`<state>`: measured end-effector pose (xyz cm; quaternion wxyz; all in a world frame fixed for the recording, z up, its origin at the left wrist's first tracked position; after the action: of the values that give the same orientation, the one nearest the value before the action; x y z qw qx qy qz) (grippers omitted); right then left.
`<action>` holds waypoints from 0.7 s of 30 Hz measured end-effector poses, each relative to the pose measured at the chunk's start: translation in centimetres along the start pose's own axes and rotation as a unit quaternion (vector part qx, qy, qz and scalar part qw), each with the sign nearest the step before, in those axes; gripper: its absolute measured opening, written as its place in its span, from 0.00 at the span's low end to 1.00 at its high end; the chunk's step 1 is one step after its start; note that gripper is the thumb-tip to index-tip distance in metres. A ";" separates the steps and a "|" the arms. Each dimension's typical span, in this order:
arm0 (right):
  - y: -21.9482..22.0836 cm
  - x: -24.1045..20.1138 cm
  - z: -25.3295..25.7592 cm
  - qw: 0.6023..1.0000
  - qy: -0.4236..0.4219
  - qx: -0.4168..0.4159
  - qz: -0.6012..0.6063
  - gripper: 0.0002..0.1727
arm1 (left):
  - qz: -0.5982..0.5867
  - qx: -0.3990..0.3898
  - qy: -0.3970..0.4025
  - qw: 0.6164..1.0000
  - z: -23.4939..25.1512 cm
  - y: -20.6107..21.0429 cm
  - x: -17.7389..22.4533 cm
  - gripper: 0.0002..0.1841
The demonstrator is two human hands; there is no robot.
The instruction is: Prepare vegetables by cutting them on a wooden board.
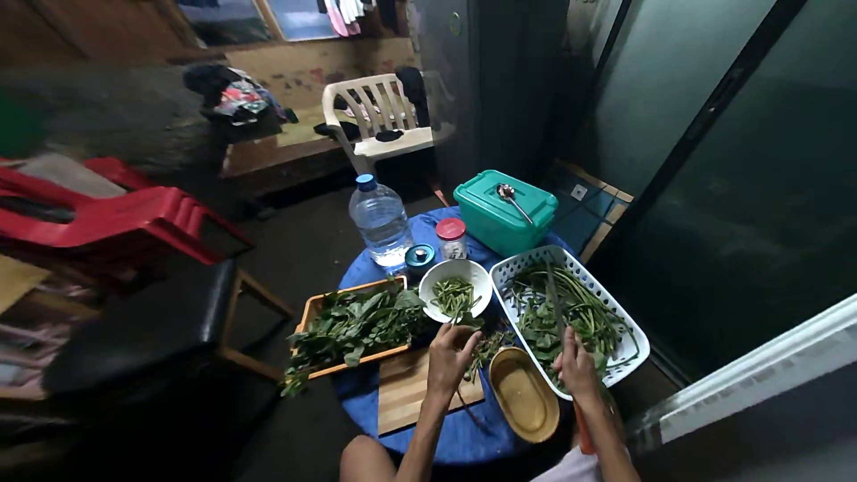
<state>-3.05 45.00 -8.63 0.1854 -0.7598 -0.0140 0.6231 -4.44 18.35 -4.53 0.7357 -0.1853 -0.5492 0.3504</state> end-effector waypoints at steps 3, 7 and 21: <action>0.8 0.9 -0.3 0.998 0.059 -0.027 0.021 0.35 | -0.145 -0.049 -0.056 0.987 -0.5 -0.4 -0.3 0.14; 2.3 -0.6 -2.0 0.978 0.016 -0.068 0.194 0.40 | -0.348 -0.084 -0.153 0.921 -1.9 0.0 -0.5 0.20; 8.0 -3.9 -6.4 0.922 -0.076 -0.199 0.325 0.46 | -0.476 -0.126 -0.138 0.859 -6.7 1.8 4.9 0.20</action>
<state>0.48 34.90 -6.34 -0.1833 -0.6939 0.0958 0.6897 1.98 23.83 -4.60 0.6996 0.0579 -0.7061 -0.0929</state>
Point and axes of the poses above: each hand's wrist, its own z-axis towards the middle knuckle, its own y-axis out of the palm, x = y × z, the point moved 4 cm from there along z, towards the middle knuckle, and after that the axes turned 8 degrees about z, right-handed, at the moved point
